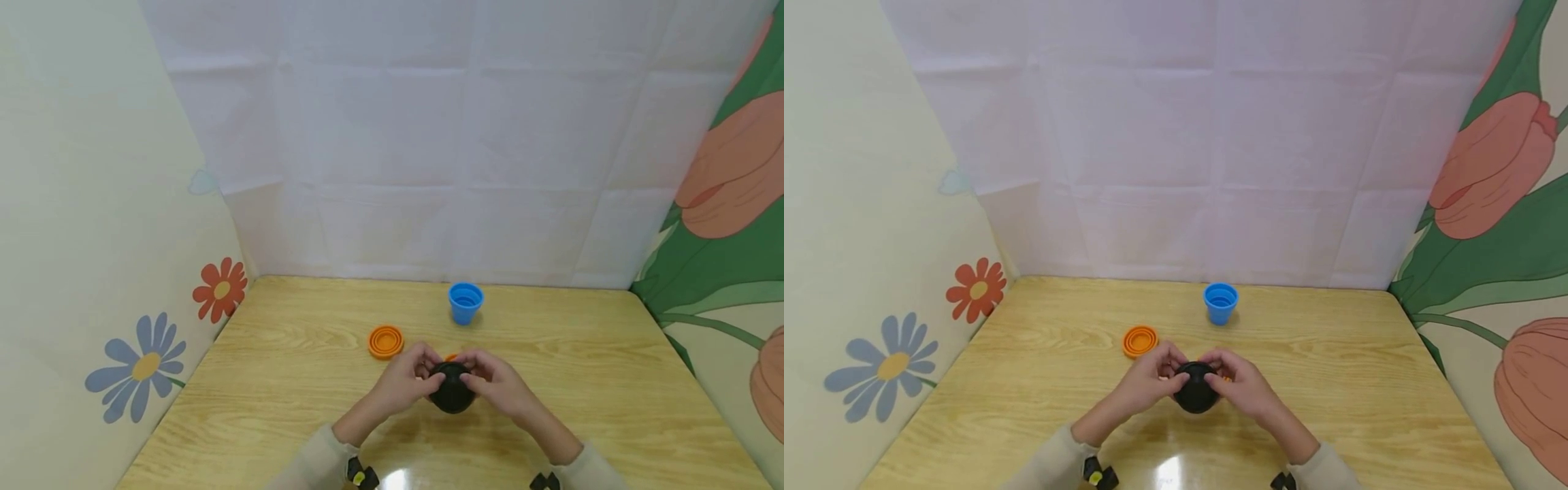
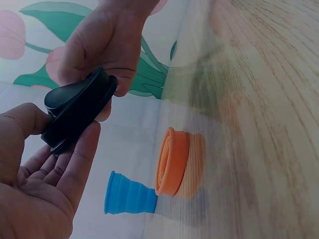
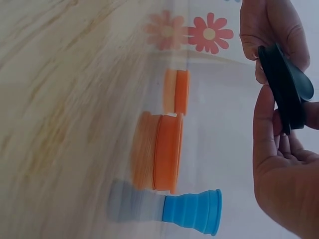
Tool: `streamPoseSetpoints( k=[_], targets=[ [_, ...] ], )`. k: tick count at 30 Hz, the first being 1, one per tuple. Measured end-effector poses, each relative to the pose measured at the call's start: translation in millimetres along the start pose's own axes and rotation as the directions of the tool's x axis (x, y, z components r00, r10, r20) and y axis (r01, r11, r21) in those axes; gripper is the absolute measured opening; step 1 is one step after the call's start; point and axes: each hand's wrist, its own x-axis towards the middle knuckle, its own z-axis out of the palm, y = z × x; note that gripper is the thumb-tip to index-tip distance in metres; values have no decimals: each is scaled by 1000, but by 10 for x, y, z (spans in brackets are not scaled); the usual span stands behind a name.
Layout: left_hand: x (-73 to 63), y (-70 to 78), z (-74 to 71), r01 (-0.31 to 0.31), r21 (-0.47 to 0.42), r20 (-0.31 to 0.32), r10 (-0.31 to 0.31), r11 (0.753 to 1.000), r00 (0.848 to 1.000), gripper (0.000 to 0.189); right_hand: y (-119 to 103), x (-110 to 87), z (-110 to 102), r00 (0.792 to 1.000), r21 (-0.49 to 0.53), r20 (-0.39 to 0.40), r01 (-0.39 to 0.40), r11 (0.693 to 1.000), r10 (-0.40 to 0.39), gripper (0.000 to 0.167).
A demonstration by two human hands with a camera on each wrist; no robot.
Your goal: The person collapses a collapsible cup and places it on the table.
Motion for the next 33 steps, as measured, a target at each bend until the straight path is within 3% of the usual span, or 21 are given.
streamPoseSetpoints(
  k=[5,11,24,33],
  targets=[
    [4,16,1,-1,42,-11,1,999,1000,24,-17,15,14,999,-38,-15,36,999,-36,24],
    [2,53,-16,-10,65,-15,11,998,1000,23,-40,28,24,999,-28,-22,23,999,-24,24],
    [6,52,-32,50,-27,-39,-51,998,998,23,-54,20,22,999,183,2,-35,982,36,44],
    [6,34,-27,73,-58,-25,-74,996,997,27,-49,29,23,1000,208,-14,-13,978,17,48]
  ],
)
